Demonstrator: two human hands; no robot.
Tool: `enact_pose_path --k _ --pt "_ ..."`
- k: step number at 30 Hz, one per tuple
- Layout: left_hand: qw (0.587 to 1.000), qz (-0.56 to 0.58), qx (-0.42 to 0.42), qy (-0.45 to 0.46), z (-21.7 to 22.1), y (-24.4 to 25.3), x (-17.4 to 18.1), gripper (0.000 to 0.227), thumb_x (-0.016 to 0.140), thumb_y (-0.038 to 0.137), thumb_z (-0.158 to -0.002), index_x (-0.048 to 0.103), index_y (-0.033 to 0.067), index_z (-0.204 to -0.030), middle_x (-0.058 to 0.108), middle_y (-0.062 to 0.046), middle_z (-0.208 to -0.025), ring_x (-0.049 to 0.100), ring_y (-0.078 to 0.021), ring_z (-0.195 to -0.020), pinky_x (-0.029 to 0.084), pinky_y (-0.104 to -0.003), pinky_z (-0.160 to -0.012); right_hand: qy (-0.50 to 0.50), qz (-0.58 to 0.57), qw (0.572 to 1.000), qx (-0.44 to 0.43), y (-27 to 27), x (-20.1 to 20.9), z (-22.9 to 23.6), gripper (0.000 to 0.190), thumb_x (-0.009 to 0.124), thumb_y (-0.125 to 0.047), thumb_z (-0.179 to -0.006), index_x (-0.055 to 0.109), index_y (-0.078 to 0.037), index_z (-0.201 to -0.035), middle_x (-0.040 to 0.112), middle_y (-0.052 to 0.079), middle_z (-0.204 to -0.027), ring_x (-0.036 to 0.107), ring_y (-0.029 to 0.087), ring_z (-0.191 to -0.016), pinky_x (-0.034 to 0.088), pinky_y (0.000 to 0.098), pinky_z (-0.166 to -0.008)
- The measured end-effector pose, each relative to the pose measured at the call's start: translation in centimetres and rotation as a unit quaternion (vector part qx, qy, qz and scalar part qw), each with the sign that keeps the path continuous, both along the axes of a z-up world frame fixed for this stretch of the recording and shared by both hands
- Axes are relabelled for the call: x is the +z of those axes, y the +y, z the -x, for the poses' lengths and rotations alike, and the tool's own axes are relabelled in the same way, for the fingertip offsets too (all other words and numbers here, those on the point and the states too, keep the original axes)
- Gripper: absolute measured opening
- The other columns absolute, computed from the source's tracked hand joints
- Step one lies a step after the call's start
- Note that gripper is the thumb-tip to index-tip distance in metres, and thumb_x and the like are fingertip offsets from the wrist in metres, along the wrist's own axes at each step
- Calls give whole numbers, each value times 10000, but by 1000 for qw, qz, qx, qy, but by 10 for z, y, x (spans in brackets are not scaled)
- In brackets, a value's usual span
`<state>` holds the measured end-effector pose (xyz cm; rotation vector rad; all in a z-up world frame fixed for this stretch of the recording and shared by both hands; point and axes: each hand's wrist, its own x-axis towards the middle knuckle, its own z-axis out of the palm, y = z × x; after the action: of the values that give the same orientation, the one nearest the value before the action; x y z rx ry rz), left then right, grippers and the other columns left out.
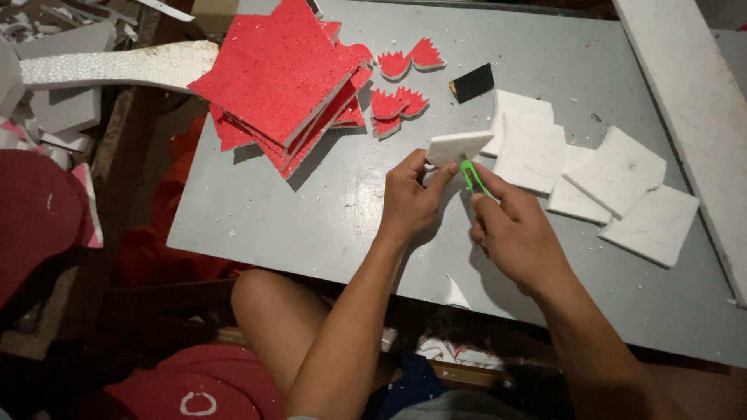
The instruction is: Cutting star shapes out of white foam blocks using a utility knife on a workshop table.
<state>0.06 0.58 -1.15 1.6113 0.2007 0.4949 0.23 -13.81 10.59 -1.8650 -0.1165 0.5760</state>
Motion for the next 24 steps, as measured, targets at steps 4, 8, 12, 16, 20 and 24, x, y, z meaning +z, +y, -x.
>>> enact_pose_path --k 4,8,12,16,20,24 --pt "1000 5 0 8 1 -4 2 147 760 166 -925 718 43 -993 748 -150 -839 744 -245 -792 609 -425 -687 8 -6 1000 -8 -2 -7 -3 532 469 -154 -968 532 -34 -1482 484 115 -519 445 202 -452 403 348 -420" --pt "999 -33 16 4 -7 3 -22 163 778 194 -919 717 55 -980 740 -164 -836 741 -250 -768 598 -409 -653 13 -39 999 -13 -6 -9 3 533 465 -136 -959 528 -38 -1480 446 105 -516 410 191 -451 371 325 -409" --pt "1000 -23 19 6 -1 -1 7 175 761 209 -933 712 49 -984 742 -163 -852 750 -270 -765 603 -418 -657 41 -36 998 -28 -28 -7 15 556 446 -143 -955 514 -46 -1499 413 96 -505 358 193 -431 331 320 -393" --pt "998 31 10 62 3 -4 33 206 718 255 -914 696 53 -945 713 -84 -851 683 -187 -797 566 -347 -676 75 16 991 -108 -29 31 18 365 449 -215 -1044 586 -99 -1361 506 96 -748 455 191 -643 394 327 -570" --pt "996 8 -15 88 9 -3 39 440 697 273 -910 329 157 -699 281 52 -699 289 -110 -671 283 -280 -641 -86 105 989 -60 -29 12 -19 230 443 -256 -1071 561 -135 -1228 597 43 -1110 566 187 -983 477 380 -798" --pt "994 18 -38 100 9 1 34 390 714 239 -910 391 165 -703 389 61 -681 385 -92 -663 348 -268 -610 5 127 992 19 -9 22 -52 356 722 -283 -942 643 -156 -1266 542 31 -718 419 136 -554 324 292 -498"
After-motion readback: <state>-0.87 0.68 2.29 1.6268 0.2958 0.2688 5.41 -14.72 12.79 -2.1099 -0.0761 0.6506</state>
